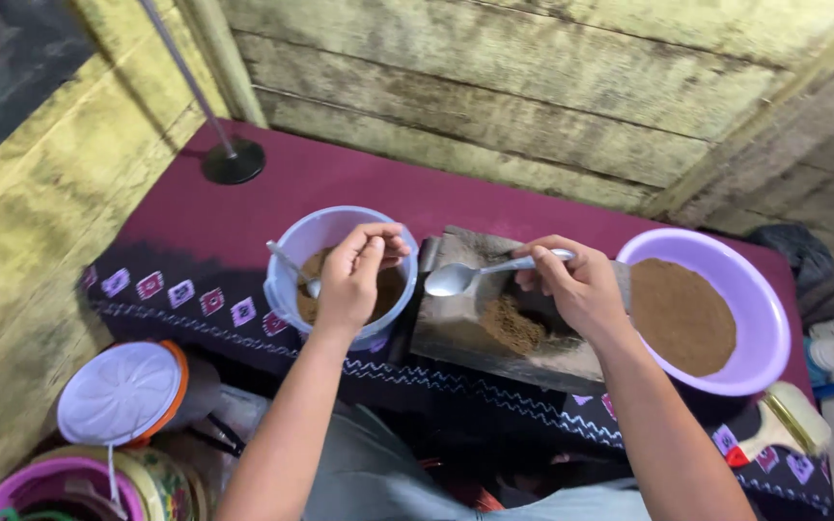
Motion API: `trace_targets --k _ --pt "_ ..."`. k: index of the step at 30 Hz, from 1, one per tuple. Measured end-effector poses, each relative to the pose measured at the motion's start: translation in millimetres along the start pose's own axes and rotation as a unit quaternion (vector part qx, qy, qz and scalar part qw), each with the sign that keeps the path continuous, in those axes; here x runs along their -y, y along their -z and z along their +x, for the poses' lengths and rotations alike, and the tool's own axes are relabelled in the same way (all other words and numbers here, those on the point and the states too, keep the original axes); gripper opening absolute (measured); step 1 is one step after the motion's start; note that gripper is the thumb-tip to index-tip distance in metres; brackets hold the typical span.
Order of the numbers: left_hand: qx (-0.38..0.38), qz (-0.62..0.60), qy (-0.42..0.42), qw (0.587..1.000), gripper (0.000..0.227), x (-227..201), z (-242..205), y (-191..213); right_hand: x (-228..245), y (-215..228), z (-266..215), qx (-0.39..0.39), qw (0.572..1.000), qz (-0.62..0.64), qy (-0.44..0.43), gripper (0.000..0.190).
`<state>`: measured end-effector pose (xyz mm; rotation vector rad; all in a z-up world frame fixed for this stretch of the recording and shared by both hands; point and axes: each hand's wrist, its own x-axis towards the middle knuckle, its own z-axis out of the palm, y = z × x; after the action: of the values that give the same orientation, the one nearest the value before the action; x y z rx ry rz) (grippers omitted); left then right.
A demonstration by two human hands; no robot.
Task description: Transferring brown powder from a bucket to a stone mortar using a spoon and cleaning the area with a brush.
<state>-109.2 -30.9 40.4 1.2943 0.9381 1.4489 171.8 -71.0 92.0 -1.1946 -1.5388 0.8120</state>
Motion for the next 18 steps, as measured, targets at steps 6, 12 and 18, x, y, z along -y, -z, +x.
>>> trace_targets --k 6,12,18 --pt "-0.077 0.066 -0.005 0.995 0.027 -13 -10 58 34 -71 34 0.103 0.994 -0.005 -0.024 0.021" --pt "-0.149 0.281 -0.146 0.937 0.022 5 -14 83 -15 -146 88 0.21 0.917 -0.285 0.184 0.02" --pt "-0.191 0.32 -0.192 0.908 0.021 16 -17 82 -102 -202 110 0.155 0.763 -0.451 0.437 0.015"
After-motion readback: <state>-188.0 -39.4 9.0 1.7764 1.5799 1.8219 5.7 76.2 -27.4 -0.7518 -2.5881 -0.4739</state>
